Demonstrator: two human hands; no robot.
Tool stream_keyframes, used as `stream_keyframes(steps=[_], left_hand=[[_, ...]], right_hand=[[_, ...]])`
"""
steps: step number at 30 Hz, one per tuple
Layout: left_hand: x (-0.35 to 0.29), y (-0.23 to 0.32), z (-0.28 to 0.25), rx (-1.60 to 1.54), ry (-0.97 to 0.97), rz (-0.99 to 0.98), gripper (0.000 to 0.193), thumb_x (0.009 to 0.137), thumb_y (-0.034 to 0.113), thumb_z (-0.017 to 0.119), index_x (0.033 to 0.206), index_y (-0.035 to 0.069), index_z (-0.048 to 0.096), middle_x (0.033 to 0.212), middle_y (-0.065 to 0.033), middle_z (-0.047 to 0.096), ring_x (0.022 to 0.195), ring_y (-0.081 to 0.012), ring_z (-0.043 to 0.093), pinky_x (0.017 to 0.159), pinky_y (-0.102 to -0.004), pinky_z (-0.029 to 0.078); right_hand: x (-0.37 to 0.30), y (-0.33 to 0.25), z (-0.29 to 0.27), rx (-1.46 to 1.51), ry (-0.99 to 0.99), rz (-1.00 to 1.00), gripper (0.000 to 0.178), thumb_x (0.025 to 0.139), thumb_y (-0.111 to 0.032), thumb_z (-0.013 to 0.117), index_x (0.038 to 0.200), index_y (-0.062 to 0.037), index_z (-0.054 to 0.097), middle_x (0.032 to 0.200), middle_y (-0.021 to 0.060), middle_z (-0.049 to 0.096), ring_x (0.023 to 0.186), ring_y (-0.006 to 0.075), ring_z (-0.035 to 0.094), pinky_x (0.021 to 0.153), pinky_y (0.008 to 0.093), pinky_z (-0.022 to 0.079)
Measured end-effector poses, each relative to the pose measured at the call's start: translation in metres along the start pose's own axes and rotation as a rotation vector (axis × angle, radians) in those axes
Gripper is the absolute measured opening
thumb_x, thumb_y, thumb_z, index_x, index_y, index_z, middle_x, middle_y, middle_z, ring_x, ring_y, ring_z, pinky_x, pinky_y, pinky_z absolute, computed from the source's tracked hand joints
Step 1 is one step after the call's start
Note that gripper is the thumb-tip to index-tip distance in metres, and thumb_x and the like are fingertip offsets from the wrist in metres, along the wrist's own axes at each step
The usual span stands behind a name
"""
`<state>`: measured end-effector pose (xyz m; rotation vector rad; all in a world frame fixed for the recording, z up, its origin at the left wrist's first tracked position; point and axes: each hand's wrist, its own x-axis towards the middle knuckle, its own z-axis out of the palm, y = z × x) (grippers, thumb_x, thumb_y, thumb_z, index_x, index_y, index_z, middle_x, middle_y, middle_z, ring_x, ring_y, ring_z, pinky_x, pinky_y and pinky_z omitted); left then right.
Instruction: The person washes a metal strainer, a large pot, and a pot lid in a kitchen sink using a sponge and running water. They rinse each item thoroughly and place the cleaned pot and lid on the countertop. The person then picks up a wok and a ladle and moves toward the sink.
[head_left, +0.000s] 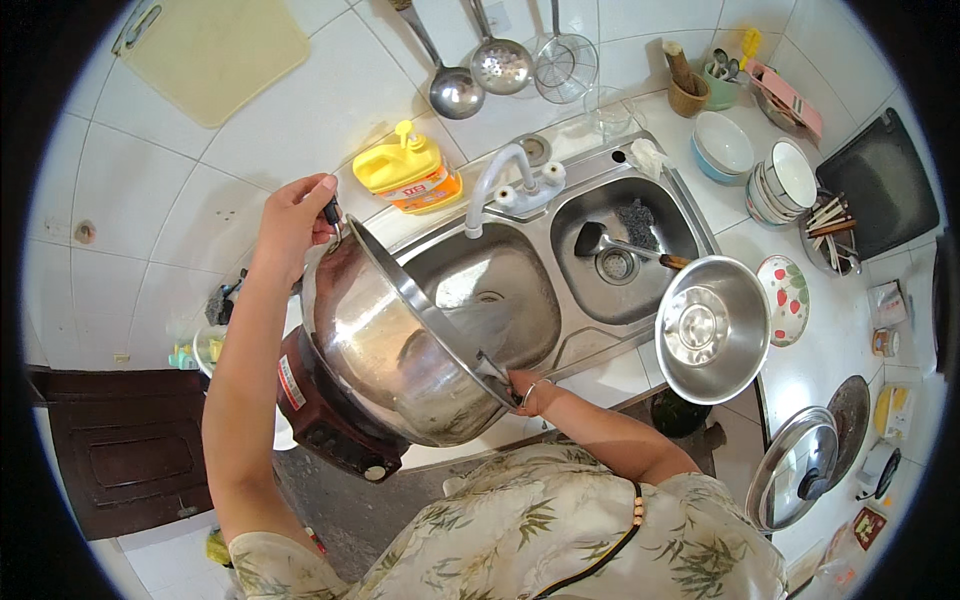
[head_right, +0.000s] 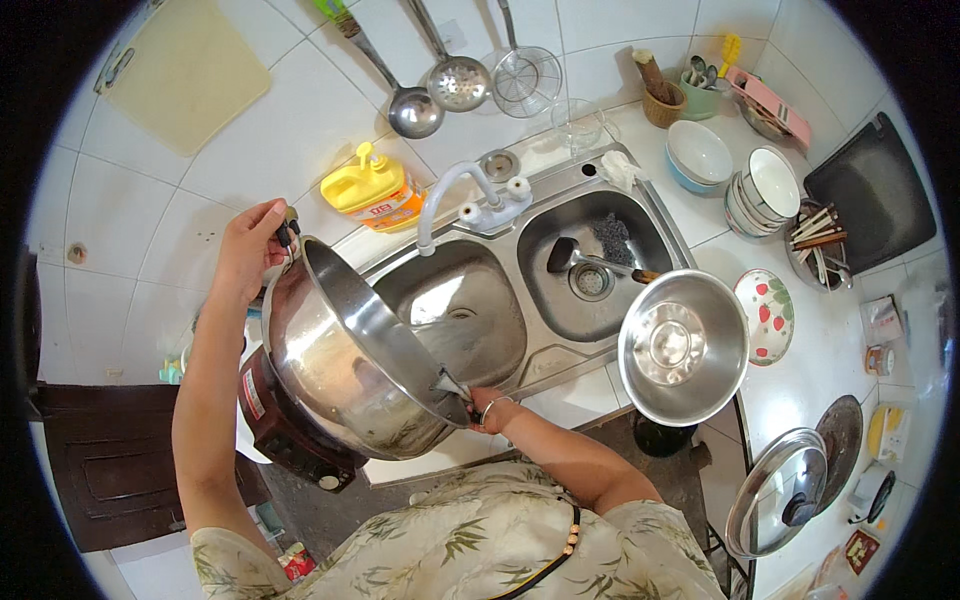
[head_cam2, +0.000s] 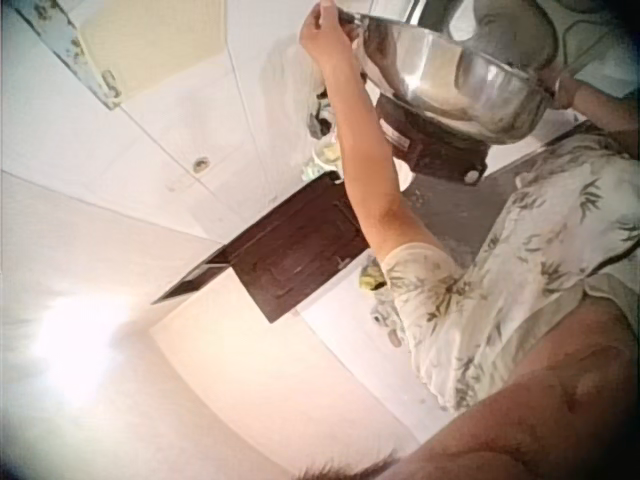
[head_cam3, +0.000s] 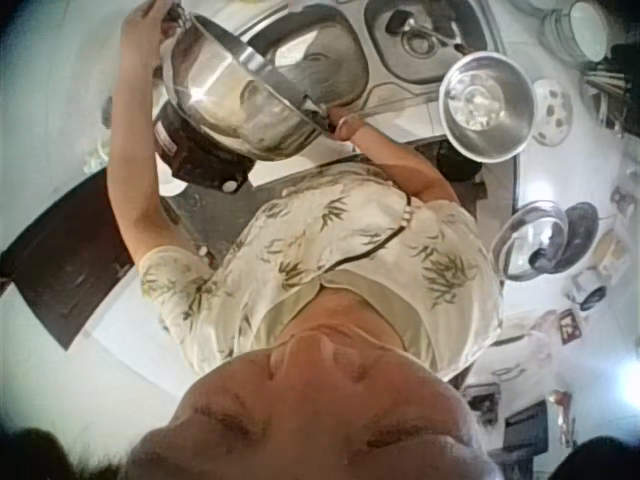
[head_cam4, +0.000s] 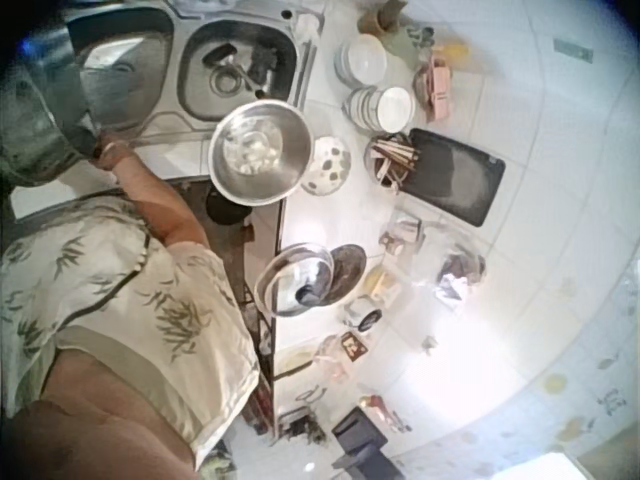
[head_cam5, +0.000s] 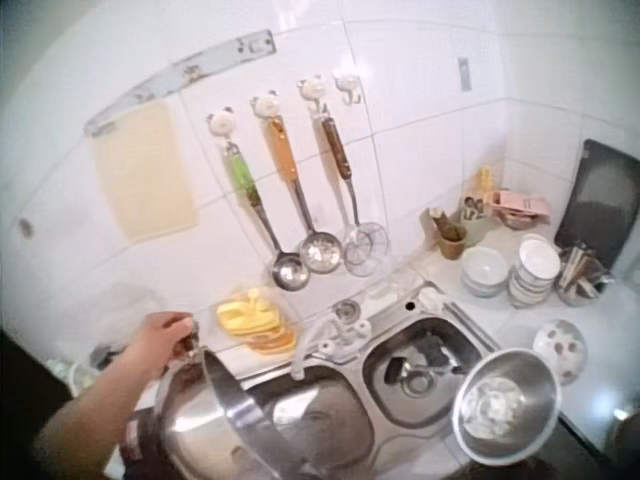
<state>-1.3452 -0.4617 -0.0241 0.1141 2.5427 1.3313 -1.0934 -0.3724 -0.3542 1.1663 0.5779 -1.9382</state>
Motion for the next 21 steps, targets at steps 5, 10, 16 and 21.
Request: stream_keyframes(steps=[5,10,16,21], left_hand=[[-0.006,0.003,-0.002,0.019,-0.006,-0.022,0.037,0.084,0.031,0.058,0.107,0.002,0.057,0.068,-0.0002,0.057,0.053,-0.0056,0.049,0.049,-0.0181,0.04],[-0.025,0.001,-0.03,-0.125,0.071,0.016,0.036,0.085,0.028,0.057,0.11,0.002,0.056,0.068,-0.0012,0.057,0.055,-0.0069,0.051,0.05,-0.0195,0.041],[-0.055,-0.08,-0.077,-0.429,0.205,0.08,0.035,0.089,0.018,0.05,0.12,0.001,0.047,0.071,-0.0052,0.059,0.054,-0.01,0.054,0.048,-0.0206,0.042],[-0.071,-0.191,-0.062,-0.512,0.313,-0.203,0.041,0.087,0.013,0.051,0.123,0.0,0.04,0.071,-0.0068,0.059,0.055,-0.0127,0.056,0.048,-0.023,0.047]], right_hand=[[-0.028,-0.002,0.01,0.023,0.036,0.015,0.017,0.085,-0.029,0.045,0.076,-0.0163,0.052,0.061,-0.0027,0.046,0.052,0.0121,0.045,0.053,0.0343,0.047],[0.0,-0.025,-0.015,-0.189,-0.075,-0.31,0.021,0.086,-0.03,0.043,0.084,-0.0115,0.053,0.071,0.0036,0.05,0.062,0.0176,0.049,0.054,0.0389,0.048],[-0.041,-0.137,-0.023,-0.143,0.182,-0.717,0.02,0.088,-0.013,0.038,0.098,-0.0061,0.054,0.069,0.0039,0.053,0.048,0.0127,0.046,0.045,0.028,0.043],[-0.077,-0.187,-0.019,-0.331,0.35,-1.059,0.039,0.086,-0.013,0.044,0.125,-0.0046,0.047,0.079,0.0071,0.06,0.046,0.0118,0.049,0.04,0.0255,0.042]])
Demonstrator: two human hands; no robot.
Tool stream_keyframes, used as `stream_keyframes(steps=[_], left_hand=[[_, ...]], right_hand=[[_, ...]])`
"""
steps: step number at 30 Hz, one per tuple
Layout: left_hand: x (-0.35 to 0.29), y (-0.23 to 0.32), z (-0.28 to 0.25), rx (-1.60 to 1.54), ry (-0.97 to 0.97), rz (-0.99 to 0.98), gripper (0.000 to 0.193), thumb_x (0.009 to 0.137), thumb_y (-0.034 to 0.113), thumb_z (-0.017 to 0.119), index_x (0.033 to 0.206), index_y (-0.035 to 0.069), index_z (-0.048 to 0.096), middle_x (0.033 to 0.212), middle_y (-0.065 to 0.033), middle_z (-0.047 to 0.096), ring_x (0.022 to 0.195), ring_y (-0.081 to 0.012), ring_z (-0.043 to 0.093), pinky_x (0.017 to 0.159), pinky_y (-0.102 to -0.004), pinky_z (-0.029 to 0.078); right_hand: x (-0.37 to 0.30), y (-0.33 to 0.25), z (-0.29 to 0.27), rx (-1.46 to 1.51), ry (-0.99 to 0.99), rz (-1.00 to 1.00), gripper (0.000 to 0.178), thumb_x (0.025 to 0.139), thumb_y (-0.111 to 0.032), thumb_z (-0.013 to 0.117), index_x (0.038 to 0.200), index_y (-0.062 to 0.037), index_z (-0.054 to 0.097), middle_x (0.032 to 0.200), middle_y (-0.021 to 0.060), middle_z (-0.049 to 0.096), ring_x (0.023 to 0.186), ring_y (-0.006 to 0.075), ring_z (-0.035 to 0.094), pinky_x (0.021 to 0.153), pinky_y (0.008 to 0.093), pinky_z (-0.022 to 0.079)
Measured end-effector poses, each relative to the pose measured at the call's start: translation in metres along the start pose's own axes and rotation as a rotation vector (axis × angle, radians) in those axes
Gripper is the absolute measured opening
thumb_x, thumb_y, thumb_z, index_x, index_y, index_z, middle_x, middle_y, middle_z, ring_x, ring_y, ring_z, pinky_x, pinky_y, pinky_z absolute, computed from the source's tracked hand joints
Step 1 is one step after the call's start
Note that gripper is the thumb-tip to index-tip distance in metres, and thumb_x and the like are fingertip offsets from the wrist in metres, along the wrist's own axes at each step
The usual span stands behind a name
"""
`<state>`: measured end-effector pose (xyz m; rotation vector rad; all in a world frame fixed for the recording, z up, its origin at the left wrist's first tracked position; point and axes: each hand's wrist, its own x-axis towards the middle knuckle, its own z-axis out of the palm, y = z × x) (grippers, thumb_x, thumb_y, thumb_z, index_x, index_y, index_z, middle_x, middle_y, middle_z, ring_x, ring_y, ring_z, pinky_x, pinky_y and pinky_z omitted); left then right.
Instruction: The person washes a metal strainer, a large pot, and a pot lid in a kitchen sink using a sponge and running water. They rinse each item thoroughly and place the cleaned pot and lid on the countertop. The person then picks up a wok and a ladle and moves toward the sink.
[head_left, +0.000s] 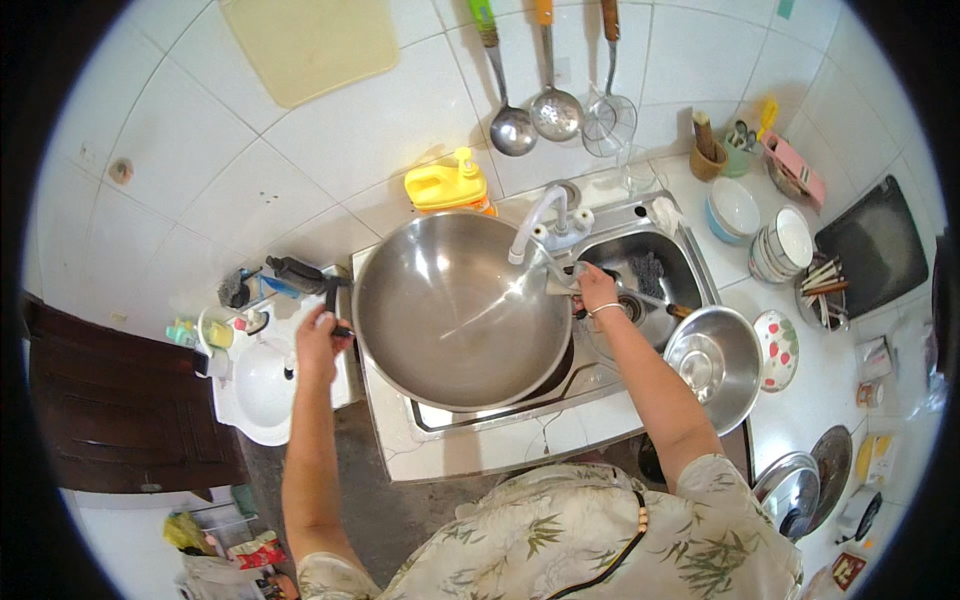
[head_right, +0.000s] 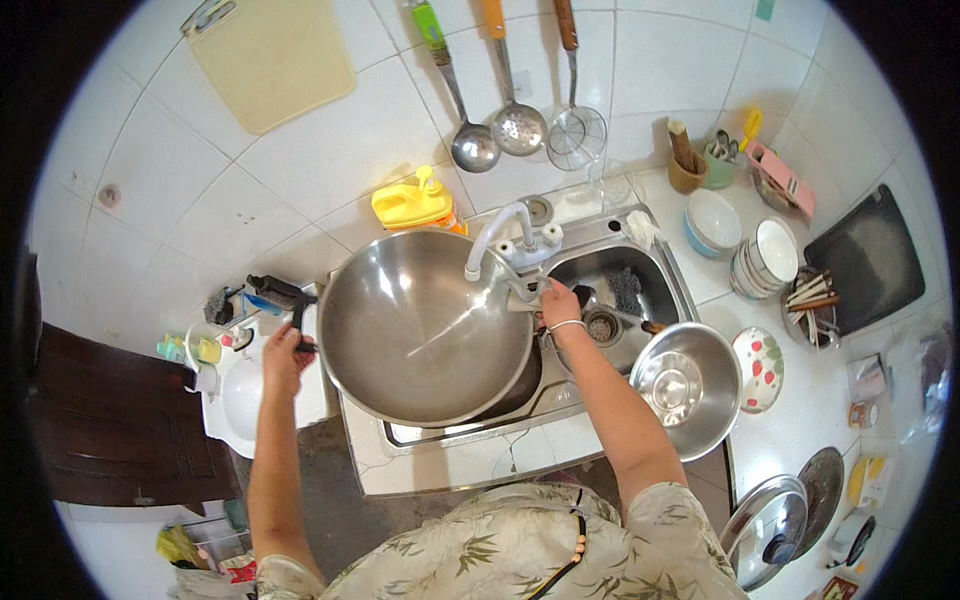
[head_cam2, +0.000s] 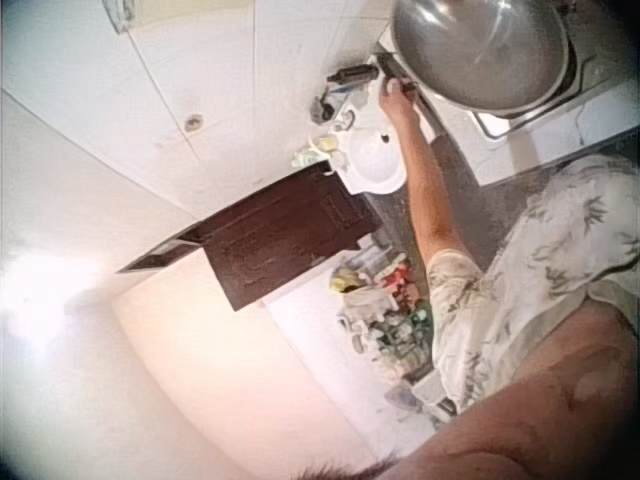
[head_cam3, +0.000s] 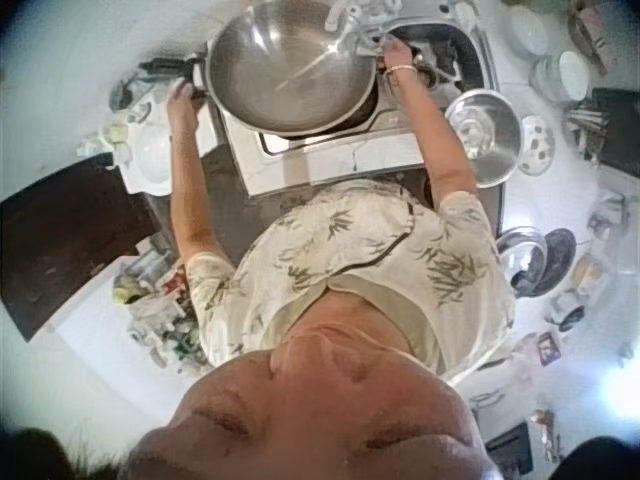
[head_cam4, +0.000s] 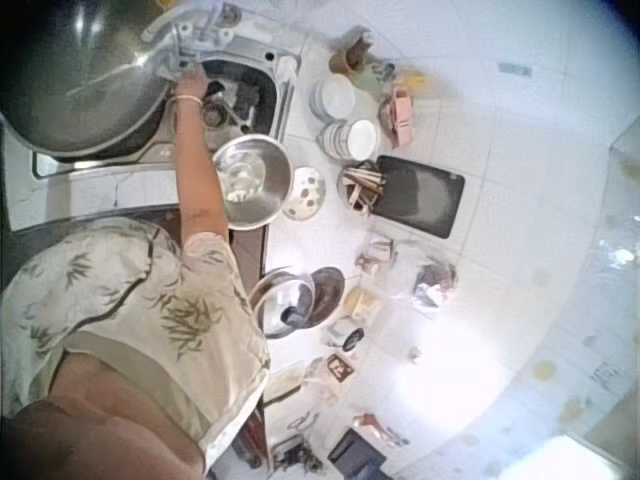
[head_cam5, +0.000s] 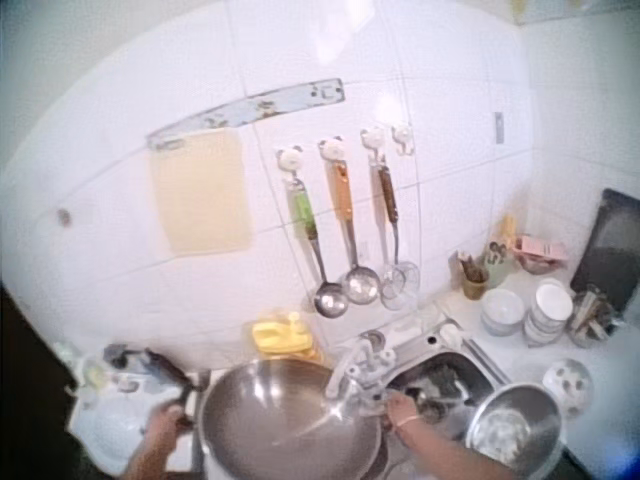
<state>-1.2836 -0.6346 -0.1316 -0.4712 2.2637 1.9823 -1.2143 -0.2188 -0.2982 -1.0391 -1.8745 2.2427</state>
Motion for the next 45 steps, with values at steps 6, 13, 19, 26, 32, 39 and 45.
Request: stream_keyframes(steps=[6,13,19,26,32,39,45], left_hand=[[0.01,-0.098,0.006,-0.139,0.007,-0.195,0.019,0.083,0.014,0.057,0.098,0.004,0.053,0.069,-0.0031,0.058,0.056,-0.0119,0.055,0.049,-0.0244,0.048],[0.009,-0.154,0.009,-0.096,0.079,-0.299,0.016,0.084,0.014,0.056,0.096,0.005,0.053,0.067,-0.003,0.056,0.055,-0.0117,0.054,0.048,-0.0242,0.046],[0.006,-0.182,0.002,-0.079,0.126,-0.276,0.019,0.087,0.02,0.054,0.097,0.004,0.054,0.067,-0.0036,0.056,0.055,-0.012,0.054,0.044,-0.0236,0.045],[0.006,-0.188,0.013,-0.096,0.17,-0.234,0.02,0.088,0.021,0.053,0.099,0.005,0.054,0.066,-0.0016,0.054,0.055,-0.0098,0.052,0.046,-0.0228,0.044],[0.003,-0.199,0.011,-0.129,0.163,-0.18,0.015,0.089,0.019,0.05,0.098,0.008,0.054,0.073,-0.0021,0.057,0.063,-0.0116,0.055,0.054,-0.0247,0.046],[-0.005,-0.189,-0.003,-0.061,0.187,-0.157,0.031,0.088,0.017,0.051,0.116,0.006,0.052,0.097,-0.0035,0.06,0.085,-0.0105,0.057,0.061,-0.0246,0.045],[-0.007,-0.187,0.006,0.213,0.304,0.204,0.037,0.084,0.011,0.055,0.119,-0.001,0.05,0.11,-0.0105,0.057,0.098,-0.0158,0.054,0.083,-0.028,0.043]], right_hand=[[0.033,0.015,-0.014,-0.16,0.061,-0.212,0.037,0.086,-0.013,0.046,0.122,-0.0032,0.049,0.066,0.0047,0.054,0.041,0.01,0.046,0.036,0.0248,0.04],[0.046,0.06,-0.022,-0.34,0.115,-0.423,0.034,0.085,-0.016,0.049,0.115,-0.0018,0.053,0.062,0.0065,0.055,0.044,0.0125,0.048,0.044,0.0287,0.042],[0.023,0.045,-0.007,-0.354,0.135,-0.303,0.034,0.085,-0.018,0.05,0.113,0.0016,0.053,0.066,0.0121,0.057,0.053,0.0194,0.055,0.055,0.0325,0.046],[0.023,0.035,0.006,-0.858,0.285,-0.973,0.035,0.083,-0.024,0.055,0.106,0.0021,0.056,0.096,0.0209,0.058,0.095,0.0376,0.052,0.086,0.044,0.039],[0.064,-0.036,0.048,-1.016,-0.012,-0.527,0.04,0.084,-0.032,0.052,0.108,-0.0004,0.054,0.096,0.0213,0.06,0.09,0.0362,0.057,0.079,0.0409,0.045],[0.122,-0.03,0.07,-1.203,-0.131,-0.572,0.044,0.077,-0.027,0.06,0.115,-0.0043,0.052,0.098,0.0215,0.06,0.095,0.0349,0.057,0.083,0.039,0.044],[0.12,-0.033,0.06,-1.289,-0.26,-0.655,0.045,0.078,-0.027,0.058,0.118,-0.0083,0.052,0.108,0.0219,0.057,0.101,0.0335,0.055,0.089,0.036,0.042]])
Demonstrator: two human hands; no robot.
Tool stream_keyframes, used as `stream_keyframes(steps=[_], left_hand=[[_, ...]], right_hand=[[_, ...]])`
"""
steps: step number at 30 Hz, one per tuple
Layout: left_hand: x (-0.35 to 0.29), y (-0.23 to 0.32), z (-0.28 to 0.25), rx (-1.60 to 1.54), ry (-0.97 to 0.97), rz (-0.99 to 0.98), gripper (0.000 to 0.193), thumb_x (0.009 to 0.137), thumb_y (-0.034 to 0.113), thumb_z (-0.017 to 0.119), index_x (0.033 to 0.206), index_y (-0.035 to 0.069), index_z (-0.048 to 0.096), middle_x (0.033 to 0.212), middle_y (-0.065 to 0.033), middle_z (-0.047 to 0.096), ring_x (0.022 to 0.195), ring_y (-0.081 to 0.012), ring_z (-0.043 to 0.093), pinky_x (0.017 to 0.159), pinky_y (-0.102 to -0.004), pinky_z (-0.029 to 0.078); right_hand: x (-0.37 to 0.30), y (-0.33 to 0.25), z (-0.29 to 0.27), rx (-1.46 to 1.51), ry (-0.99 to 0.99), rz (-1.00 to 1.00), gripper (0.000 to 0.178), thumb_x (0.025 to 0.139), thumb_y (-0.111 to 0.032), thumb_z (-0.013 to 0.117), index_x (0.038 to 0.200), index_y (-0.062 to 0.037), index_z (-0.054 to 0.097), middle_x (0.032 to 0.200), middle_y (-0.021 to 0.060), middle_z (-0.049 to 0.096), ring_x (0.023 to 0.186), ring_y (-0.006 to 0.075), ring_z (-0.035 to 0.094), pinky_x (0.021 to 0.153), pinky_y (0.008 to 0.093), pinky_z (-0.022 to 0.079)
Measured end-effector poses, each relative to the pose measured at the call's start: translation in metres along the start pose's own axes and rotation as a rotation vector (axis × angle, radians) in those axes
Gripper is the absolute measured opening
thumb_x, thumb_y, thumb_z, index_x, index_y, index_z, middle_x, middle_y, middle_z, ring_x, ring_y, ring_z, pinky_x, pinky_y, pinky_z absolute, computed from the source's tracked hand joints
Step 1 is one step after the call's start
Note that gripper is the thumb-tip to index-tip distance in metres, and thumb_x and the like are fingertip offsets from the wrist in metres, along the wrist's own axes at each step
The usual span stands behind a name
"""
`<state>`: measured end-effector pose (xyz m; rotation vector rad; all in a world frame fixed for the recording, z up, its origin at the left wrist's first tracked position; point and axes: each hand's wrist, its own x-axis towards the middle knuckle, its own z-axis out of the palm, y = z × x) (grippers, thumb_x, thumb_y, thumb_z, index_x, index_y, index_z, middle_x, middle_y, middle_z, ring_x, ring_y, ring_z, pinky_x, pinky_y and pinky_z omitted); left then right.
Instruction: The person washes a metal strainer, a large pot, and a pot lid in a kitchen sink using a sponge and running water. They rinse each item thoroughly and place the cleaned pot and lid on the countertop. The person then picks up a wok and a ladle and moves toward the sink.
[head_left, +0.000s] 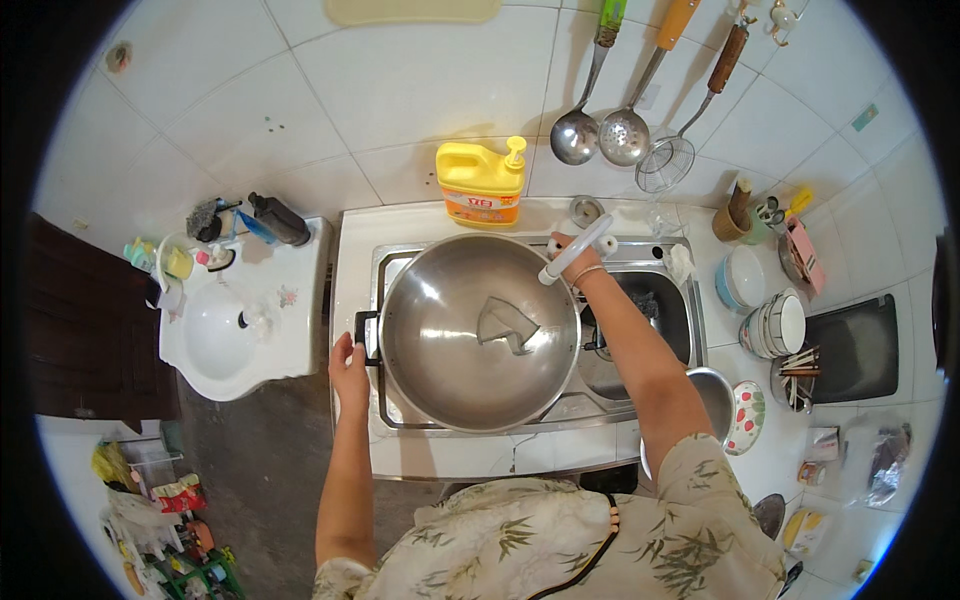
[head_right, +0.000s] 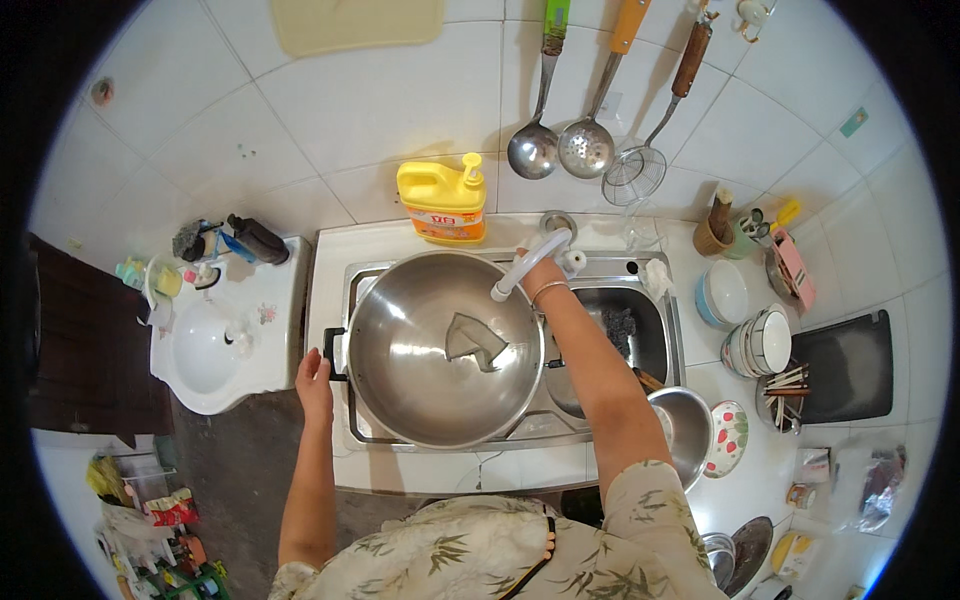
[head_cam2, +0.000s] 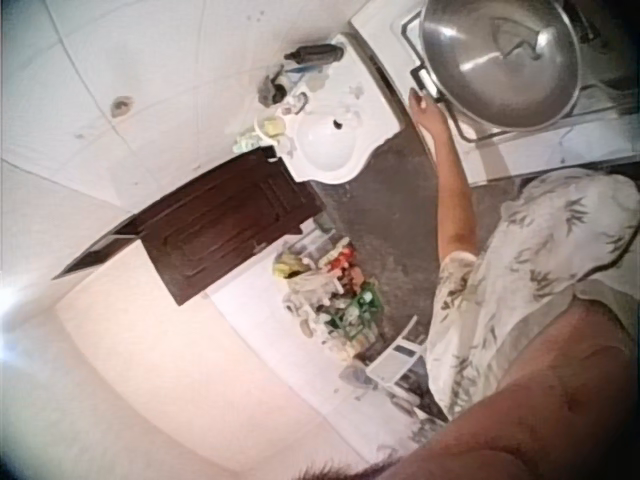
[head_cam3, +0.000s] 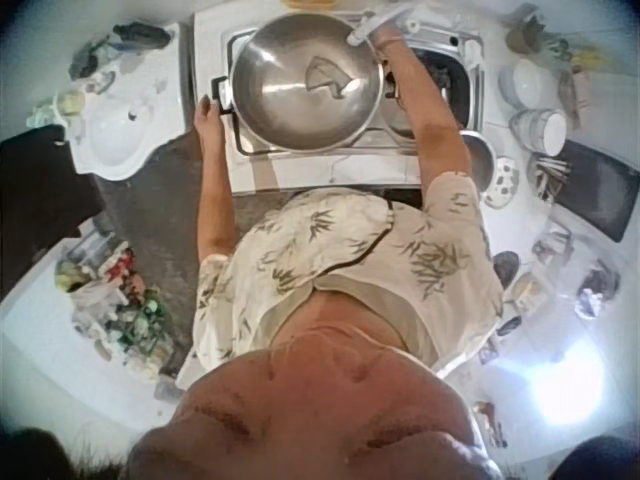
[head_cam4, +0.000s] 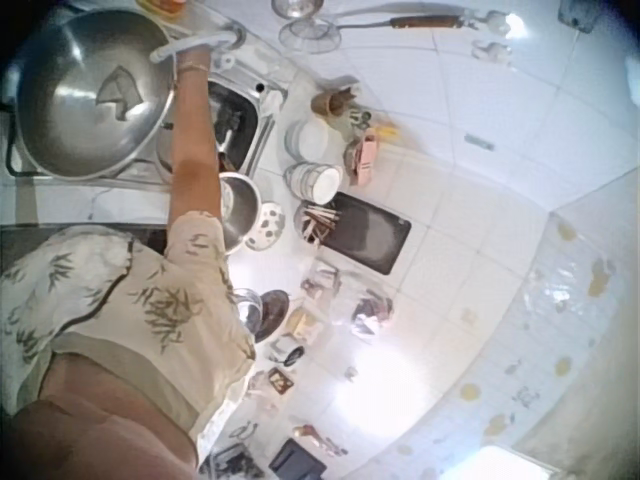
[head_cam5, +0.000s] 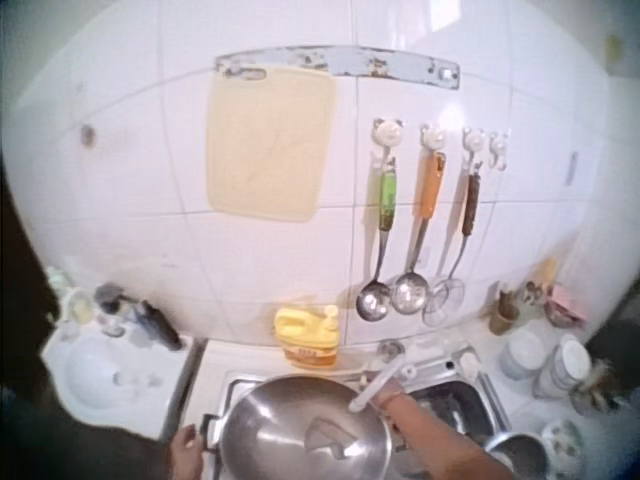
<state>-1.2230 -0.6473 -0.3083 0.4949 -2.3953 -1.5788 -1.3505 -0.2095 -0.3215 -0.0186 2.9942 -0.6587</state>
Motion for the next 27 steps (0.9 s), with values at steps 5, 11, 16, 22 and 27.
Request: stream_keyframes(steps=[5,11,16,22,27], left_hand=[[0.0,0.009,0.016,0.095,0.004,0.079,0.037,0.081,0.01,0.058,0.116,-0.004,0.051,0.109,-0.0126,0.057,0.098,-0.0179,0.053,0.087,-0.0293,0.041],[-0.005,0.015,0.01,0.029,-0.005,0.029,0.035,0.08,0.009,0.057,0.113,-0.003,0.053,0.104,-0.0118,0.056,0.094,-0.0187,0.053,0.082,-0.0303,0.043],[-0.009,0.023,0.014,0.16,-0.01,0.22,0.036,0.077,0.008,0.059,0.111,-0.003,0.053,0.112,-0.0173,0.052,0.103,-0.0272,0.05,0.091,-0.0358,0.038],[-0.044,0.043,0.056,0.022,-0.186,0.117,0.026,0.076,0.002,0.058,0.102,0.0,0.056,0.093,-0.0089,0.053,0.086,-0.016,0.052,0.077,-0.0285,0.043],[-0.058,0.048,0.102,-0.235,-0.42,-0.304,0.013,0.084,0.012,0.055,0.087,0.0,0.06,0.064,-0.0041,0.055,0.051,-0.0118,0.049,0.053,-0.0245,0.043]], right_hand=[[-0.007,0.007,-0.002,0.086,-0.052,0.047,0.045,0.081,-0.029,0.054,0.121,-0.0101,0.049,0.11,0.0204,0.056,0.102,0.0332,0.054,0.089,0.0368,0.042],[0.0,-0.02,-0.014,-0.066,-0.092,0.106,0.043,0.08,-0.026,0.053,0.12,-0.0112,0.049,0.106,0.0181,0.059,0.096,0.0324,0.057,0.084,0.0372,0.045],[0.006,-0.007,-0.004,-0.017,-0.021,0.027,0.037,0.08,-0.021,0.052,0.115,-0.0104,0.054,0.101,0.0185,0.06,0.093,0.0336,0.058,0.081,0.0377,0.046],[-0.054,-0.016,-0.005,0.264,0.152,0.024,0.027,0.085,-0.026,0.051,0.105,-0.0088,0.058,0.089,0.0184,0.061,0.077,0.0331,0.06,0.069,0.0394,0.049],[-0.078,-0.022,0.017,1.095,-0.084,0.299,0.022,0.087,-0.02,0.054,0.101,-0.0041,0.059,0.085,0.0106,0.064,0.064,0.0186,0.062,0.06,0.0271,0.051]])
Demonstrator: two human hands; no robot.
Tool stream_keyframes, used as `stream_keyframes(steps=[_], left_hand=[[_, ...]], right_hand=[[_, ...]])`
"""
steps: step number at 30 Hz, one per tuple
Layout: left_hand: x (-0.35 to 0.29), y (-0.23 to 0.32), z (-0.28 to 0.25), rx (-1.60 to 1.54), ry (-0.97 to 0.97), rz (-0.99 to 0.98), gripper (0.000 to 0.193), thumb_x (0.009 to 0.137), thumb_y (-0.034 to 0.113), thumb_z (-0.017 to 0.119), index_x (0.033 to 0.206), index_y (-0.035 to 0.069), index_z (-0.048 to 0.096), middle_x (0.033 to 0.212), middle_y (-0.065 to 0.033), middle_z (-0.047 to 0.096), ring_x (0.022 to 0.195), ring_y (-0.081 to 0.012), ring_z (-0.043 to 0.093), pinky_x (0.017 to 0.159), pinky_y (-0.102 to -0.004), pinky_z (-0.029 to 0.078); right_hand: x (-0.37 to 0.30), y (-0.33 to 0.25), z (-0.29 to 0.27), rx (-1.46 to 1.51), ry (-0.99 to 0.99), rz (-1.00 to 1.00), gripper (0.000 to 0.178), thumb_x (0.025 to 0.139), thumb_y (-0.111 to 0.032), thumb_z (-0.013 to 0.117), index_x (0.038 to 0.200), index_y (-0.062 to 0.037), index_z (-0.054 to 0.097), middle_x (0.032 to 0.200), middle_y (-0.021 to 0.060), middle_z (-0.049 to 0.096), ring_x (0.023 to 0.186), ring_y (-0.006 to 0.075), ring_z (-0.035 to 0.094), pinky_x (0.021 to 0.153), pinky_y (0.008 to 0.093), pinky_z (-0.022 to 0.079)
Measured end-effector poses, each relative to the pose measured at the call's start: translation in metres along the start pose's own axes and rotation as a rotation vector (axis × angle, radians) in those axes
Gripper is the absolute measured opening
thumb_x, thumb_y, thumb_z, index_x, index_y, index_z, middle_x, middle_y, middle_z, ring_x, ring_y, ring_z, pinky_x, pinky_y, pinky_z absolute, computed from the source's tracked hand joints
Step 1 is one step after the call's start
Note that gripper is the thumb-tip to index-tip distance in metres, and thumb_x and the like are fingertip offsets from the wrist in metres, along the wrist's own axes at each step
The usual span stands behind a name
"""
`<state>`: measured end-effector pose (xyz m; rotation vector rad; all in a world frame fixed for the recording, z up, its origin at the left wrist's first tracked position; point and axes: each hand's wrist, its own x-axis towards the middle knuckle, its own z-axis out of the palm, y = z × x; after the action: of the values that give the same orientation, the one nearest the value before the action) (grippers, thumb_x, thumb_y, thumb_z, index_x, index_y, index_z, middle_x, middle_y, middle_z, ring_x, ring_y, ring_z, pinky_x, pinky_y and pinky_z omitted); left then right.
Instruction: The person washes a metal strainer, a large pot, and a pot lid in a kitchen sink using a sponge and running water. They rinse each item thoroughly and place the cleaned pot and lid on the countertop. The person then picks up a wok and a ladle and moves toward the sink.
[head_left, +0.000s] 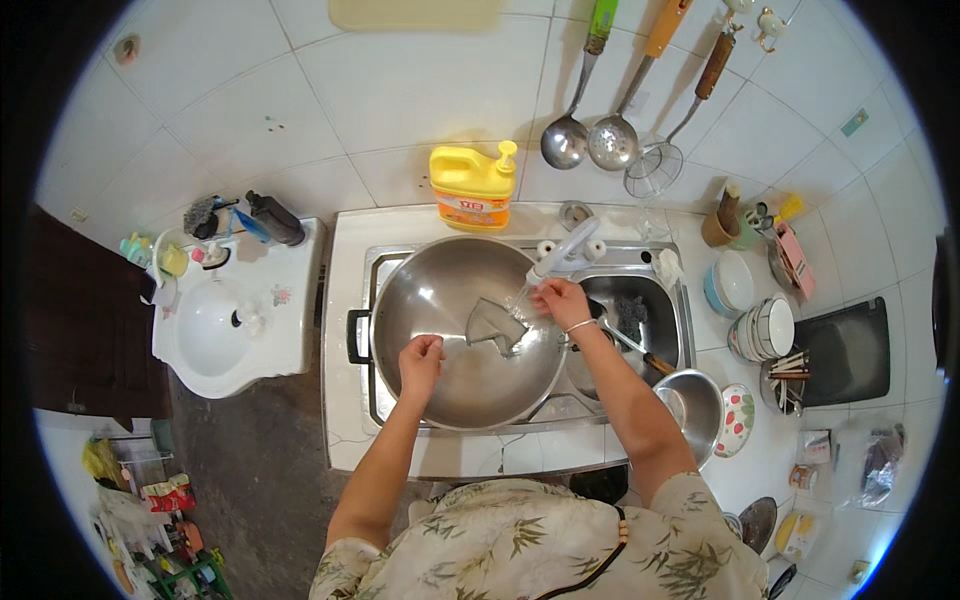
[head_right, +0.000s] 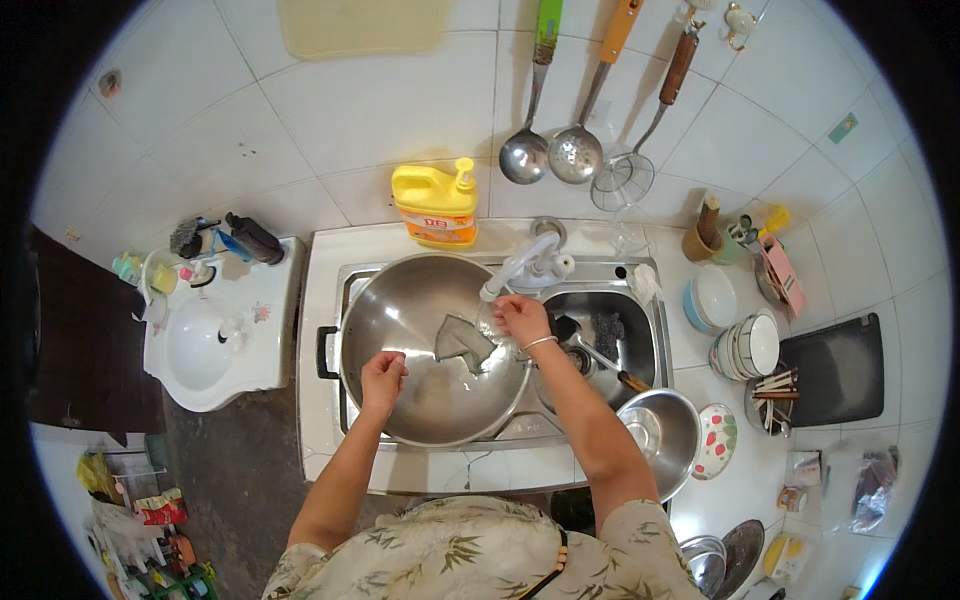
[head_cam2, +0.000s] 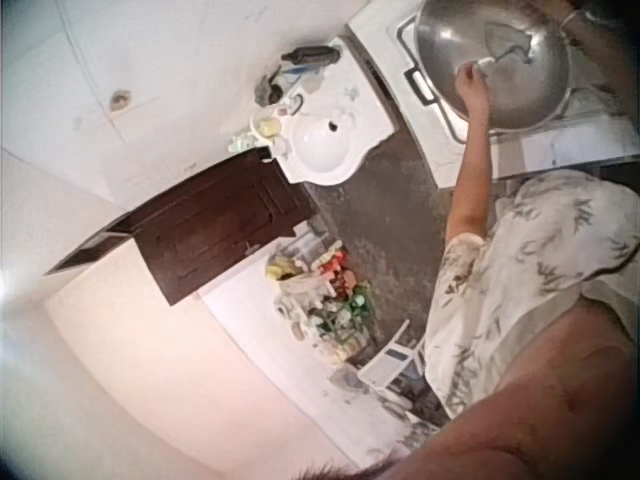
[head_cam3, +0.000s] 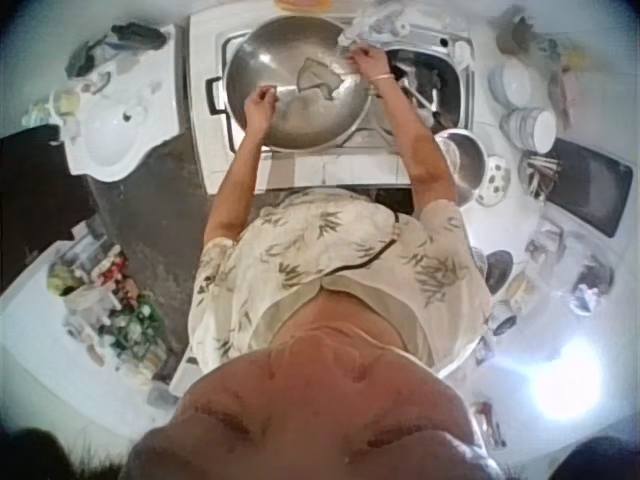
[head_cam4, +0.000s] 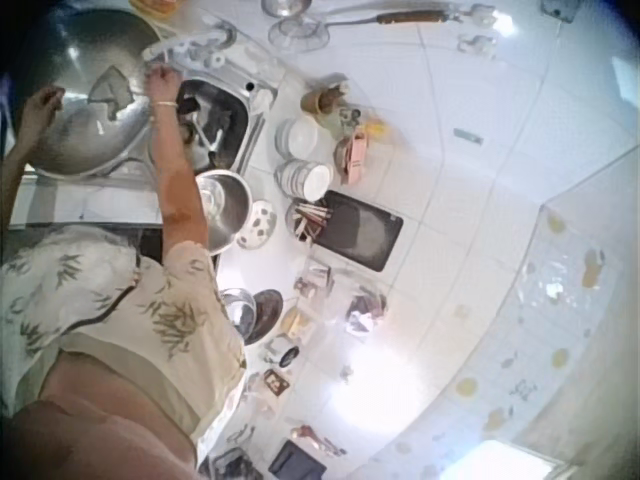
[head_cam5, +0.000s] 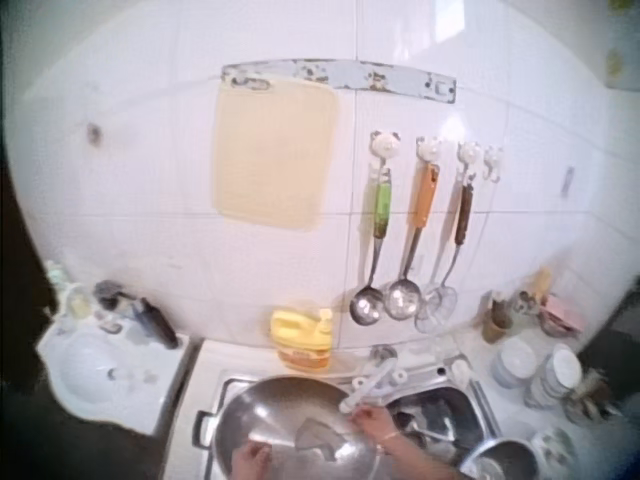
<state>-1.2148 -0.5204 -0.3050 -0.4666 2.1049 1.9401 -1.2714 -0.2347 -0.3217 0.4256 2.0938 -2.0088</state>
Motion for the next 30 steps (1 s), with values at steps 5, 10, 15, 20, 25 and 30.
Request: stream_keyframes(steps=[5,10,15,20,25,30], left_hand=[[0.016,-0.035,0.007,-0.094,-0.077,0.013,0.027,0.089,0.023,0.05,0.082,0.0,0.061,0.063,-0.005,0.057,0.051,-0.0119,0.052,0.053,-0.0251,0.043],[0.014,-0.031,-0.009,0.13,-0.045,-0.07,0.032,0.089,0.028,0.051,0.088,-0.001,0.062,0.089,-0.0092,0.062,0.079,-0.017,0.057,0.073,-0.0309,0.045],[0.005,-0.007,-0.023,0.543,-0.058,0.506,0.029,0.084,0.027,0.055,0.104,0.007,0.061,0.115,-0.0146,0.055,0.11,-0.0295,0.047,0.096,-0.0375,0.034],[0.02,0.022,-0.086,0.773,0.444,0.644,0.039,0.079,0.011,0.055,0.116,0.003,0.051,0.124,-0.02,0.045,0.114,-0.036,0.042,0.096,-0.0438,0.032],[0.04,-0.01,-0.122,-0.267,0.153,-0.031,0.022,0.092,0.021,0.044,0.104,0.004,0.053,0.087,-0.0026,0.057,0.067,-0.0102,0.052,0.054,-0.0247,0.044],[0.04,-0.004,-0.114,-0.254,0.177,0.0,0.018,0.092,0.018,0.043,0.095,0.003,0.053,0.073,-0.003,0.055,0.059,-0.0092,0.051,0.054,-0.0249,0.043]], right_hand=[[-0.011,-0.012,0.011,0.259,-0.093,0.205,0.021,0.089,-0.02,0.052,0.101,-0.0032,0.059,0.085,0.0075,0.063,0.069,0.0131,0.06,0.062,0.0242,0.051],[-0.011,-0.004,0.026,0.285,-0.193,0.196,0.023,0.089,-0.021,0.052,0.102,-0.0029,0.059,0.091,0.0071,0.063,0.077,0.0131,0.06,0.068,0.026,0.051],[0.01,0.027,0.057,-0.073,-0.363,-0.108,0.029,0.087,-0.021,0.053,0.109,-0.0024,0.057,0.101,0.0111,0.061,0.093,0.0208,0.058,0.082,0.0308,0.046],[-0.008,0.079,0.099,-1.563,-0.708,-0.372,0.045,0.081,-0.027,0.052,0.12,-0.0039,0.051,0.135,0.0157,0.036,0.127,0.0321,0.027,0.102,0.0434,0.026],[-0.056,0.075,0.162,-1.227,-0.826,-0.257,0.062,0.077,-0.031,0.057,0.13,-0.0059,0.038,0.139,0.0112,0.029,0.13,0.0329,0.019,0.105,0.0447,0.022],[0.023,0.055,0.183,-1.259,-0.494,-0.287,0.073,0.078,-0.035,0.056,0.137,-0.0104,0.022,0.144,0.0121,0.013,0.13,0.0329,0.018,0.107,0.0433,0.018]])
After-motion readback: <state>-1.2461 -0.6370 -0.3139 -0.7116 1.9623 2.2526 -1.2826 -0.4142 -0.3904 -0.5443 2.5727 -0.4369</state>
